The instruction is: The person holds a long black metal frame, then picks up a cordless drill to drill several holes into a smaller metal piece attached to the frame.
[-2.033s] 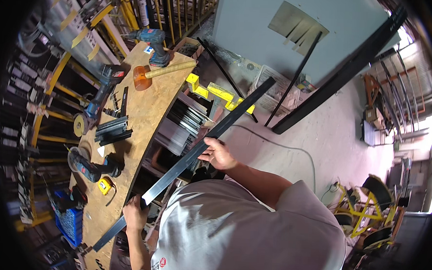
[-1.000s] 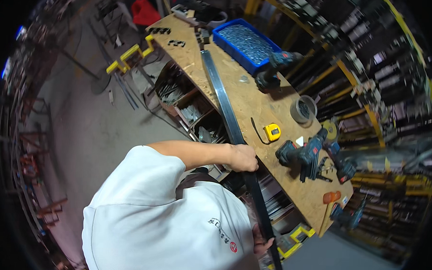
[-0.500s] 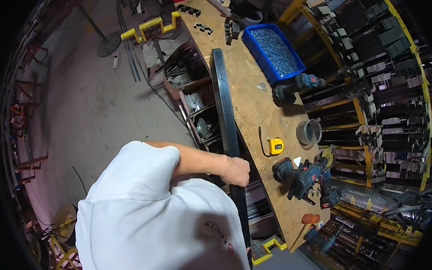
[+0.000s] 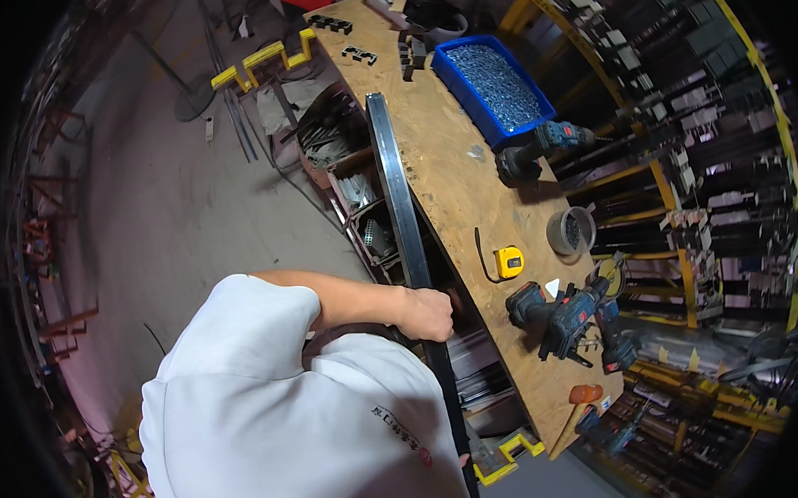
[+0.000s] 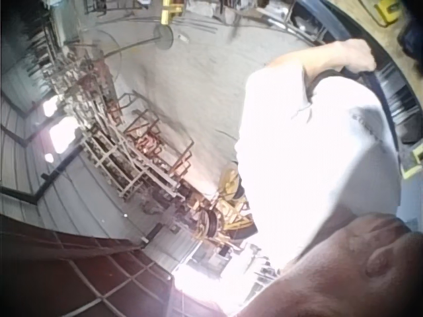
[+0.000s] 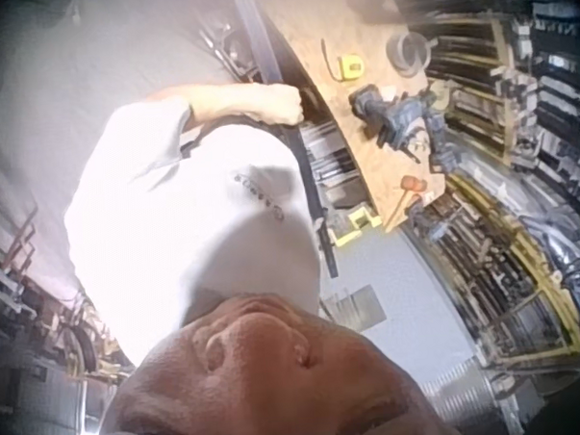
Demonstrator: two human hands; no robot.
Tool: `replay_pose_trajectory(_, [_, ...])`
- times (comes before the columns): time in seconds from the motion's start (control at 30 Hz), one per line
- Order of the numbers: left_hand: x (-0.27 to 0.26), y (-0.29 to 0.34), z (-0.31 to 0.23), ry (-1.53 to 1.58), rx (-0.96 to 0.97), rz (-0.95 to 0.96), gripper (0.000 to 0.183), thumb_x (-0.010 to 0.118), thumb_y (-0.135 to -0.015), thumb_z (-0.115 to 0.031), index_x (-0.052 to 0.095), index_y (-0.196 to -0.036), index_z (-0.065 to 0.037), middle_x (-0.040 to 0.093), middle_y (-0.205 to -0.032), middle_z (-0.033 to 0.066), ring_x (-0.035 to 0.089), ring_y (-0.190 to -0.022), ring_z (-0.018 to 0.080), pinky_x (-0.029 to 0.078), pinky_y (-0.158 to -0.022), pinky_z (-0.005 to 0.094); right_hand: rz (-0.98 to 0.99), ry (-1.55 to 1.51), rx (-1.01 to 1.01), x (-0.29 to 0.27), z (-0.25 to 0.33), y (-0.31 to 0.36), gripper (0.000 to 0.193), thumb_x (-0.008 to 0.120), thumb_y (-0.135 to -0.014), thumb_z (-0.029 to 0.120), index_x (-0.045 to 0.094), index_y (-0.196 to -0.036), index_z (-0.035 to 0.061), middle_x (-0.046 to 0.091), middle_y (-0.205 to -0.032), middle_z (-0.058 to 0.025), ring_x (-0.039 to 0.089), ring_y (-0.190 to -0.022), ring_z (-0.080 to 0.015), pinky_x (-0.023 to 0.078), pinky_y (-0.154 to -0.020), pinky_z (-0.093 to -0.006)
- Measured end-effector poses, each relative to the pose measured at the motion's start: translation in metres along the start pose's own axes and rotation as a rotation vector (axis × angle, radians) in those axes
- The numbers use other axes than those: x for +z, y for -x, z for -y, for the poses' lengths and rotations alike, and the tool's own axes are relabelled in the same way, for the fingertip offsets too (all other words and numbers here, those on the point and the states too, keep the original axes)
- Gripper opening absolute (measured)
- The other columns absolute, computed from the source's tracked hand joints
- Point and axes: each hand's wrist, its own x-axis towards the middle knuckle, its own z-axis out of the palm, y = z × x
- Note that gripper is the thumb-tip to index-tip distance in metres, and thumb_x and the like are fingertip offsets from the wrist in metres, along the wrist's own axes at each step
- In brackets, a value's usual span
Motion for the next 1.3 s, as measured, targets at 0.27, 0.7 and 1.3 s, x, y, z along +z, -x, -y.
replay_pose_trajectory(0.27, [-0.009, 0.002, 0.005, 0.041, -0.001, 0.035, 0.016, 0.069, -0.078, -0.016, 0.070, -0.090, -0.005, 0.075, -0.087, 0.0130, 0.074, -0.086, 0.0355, 0.059, -0.073, 0.0469, -0.012, -0.036, -0.041, -0.007, -0.013, 0.008, 0.060, 0.065, -0.099, 0.038, 0.051, -0.147, 0.0038, 0.064, -0.139, -0.0187, 0.061, -0.128, -0.0305, 0.046, -0.114, -0.0468])
replay_pose_trajectory(0.7, [-0.012, -0.006, -0.001, 0.137, -0.109, 0.087, 0.025, 0.072, -0.070, -0.016, 0.072, -0.093, -0.008, 0.075, -0.092, 0.0124, 0.074, -0.089, 0.0351, 0.058, -0.076, 0.0473, -0.019, -0.074, -0.115, -0.012, -0.023, 0.026, 0.057, 0.061, -0.102, 0.042, 0.052, -0.146, 0.0061, 0.066, -0.136, -0.0206, 0.064, -0.126, -0.0324, 0.046, -0.114, -0.0507])
replay_pose_trajectory(1.3, [-0.021, -0.030, -0.040, -0.089, 0.105, -0.114, 0.034, 0.066, -0.083, -0.024, 0.064, -0.107, 0.001, 0.065, -0.097, 0.0145, 0.064, -0.097, 0.0319, 0.046, -0.100, 0.0508, -0.198, -0.133, -0.365, 0.015, -0.054, 0.053, 0.043, 0.063, -0.102, 0.043, 0.068, -0.127, 0.0086, 0.072, -0.122, -0.0132, 0.067, -0.117, -0.0337, 0.054, -0.104, -0.0577])
